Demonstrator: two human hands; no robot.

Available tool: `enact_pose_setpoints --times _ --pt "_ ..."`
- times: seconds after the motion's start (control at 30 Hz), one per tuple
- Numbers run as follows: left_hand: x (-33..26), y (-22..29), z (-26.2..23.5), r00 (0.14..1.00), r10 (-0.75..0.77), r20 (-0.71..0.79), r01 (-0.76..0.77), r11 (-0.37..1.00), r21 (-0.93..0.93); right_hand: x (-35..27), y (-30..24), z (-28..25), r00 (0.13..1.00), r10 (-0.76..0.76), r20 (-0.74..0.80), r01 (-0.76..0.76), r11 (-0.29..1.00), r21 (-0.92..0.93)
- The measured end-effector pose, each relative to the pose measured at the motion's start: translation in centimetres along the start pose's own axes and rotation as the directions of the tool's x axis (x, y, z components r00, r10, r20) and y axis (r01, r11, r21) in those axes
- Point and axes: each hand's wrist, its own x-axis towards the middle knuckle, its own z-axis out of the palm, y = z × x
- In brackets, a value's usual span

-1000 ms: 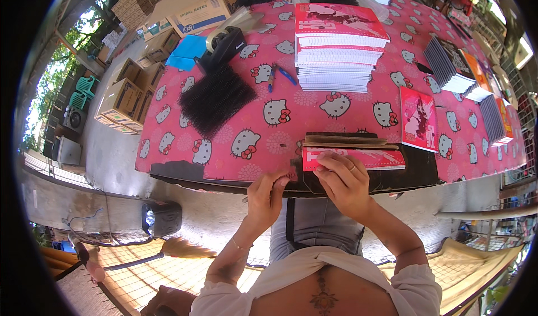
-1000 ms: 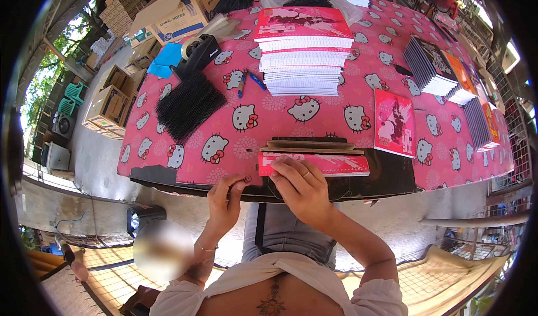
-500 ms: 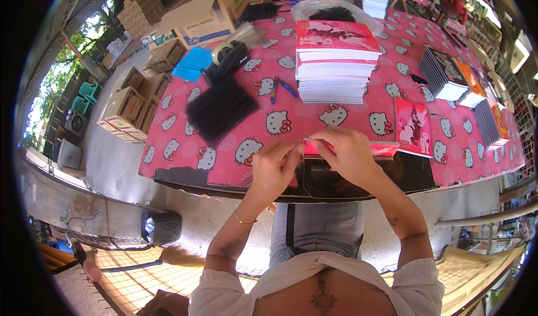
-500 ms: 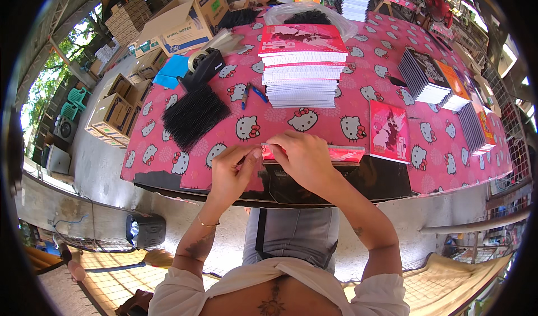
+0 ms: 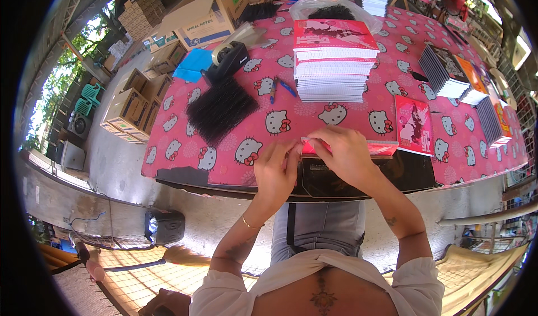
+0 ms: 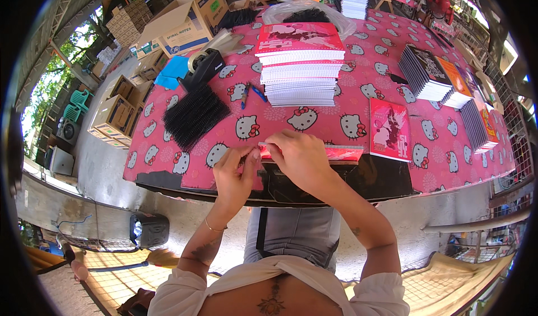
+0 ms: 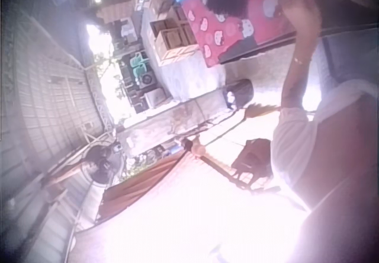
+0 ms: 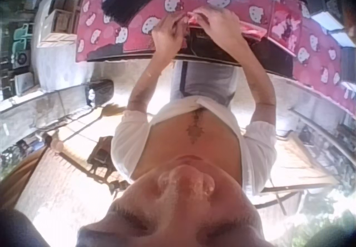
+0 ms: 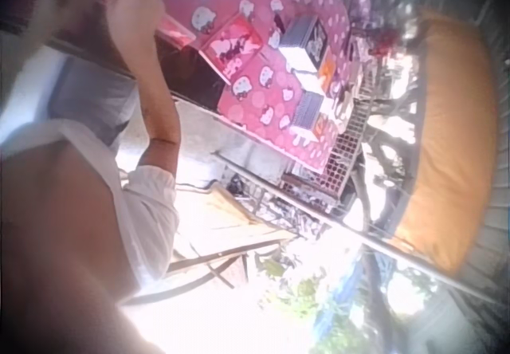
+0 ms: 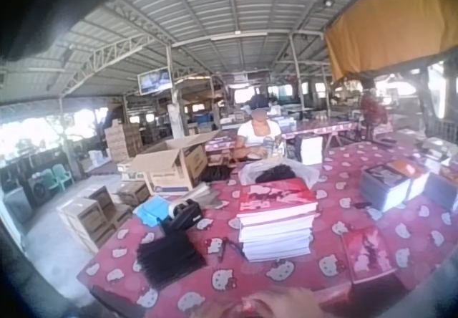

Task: The person assembles notebooks by manually inserting spiral bindings into pre-punched holes in the pages and covers and then placing the finished items aside.

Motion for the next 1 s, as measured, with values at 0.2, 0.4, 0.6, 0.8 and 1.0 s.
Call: enact_pose_setpoints --times 0.2,0.4,0.6,0.8,1.0 --pt "0.6 0.5 0.1 0.997 0.067 -0.044 -0.055 0.972 0.226 -0.1 -0.1 -0.1 0.999 -0.036 -0.036 0.036 0.999 0.012" --pt "3.5 -0.7 -2.0 0.977 0.055 0.208 -0.034 0.994 -0.101 0.0 0.0 -1.1 0.999 -0.035 0.026 0.033 0.999 0.041" --pt "4.9 0.2 -2.3 0.886 0.162 0.435 -0.14 0.987 -0.084 0.0 0.8 -1.7 0.993 -0.045 0.113 0.028 0.988 0.149" --pt "5.2 -1.4 -2.6 0.835 0.105 0.54 -0.133 0.991 0.014 0.0 0.9 -1.5 0.992 -0.053 0.118 0.031 0.983 0.18" --pt "4.3 -1.9 -1.8 0.867 -0.033 0.497 0.002 0.998 0.062 0.1 0.7 -1.5 0.989 -0.029 0.147 0.015 0.995 0.1"
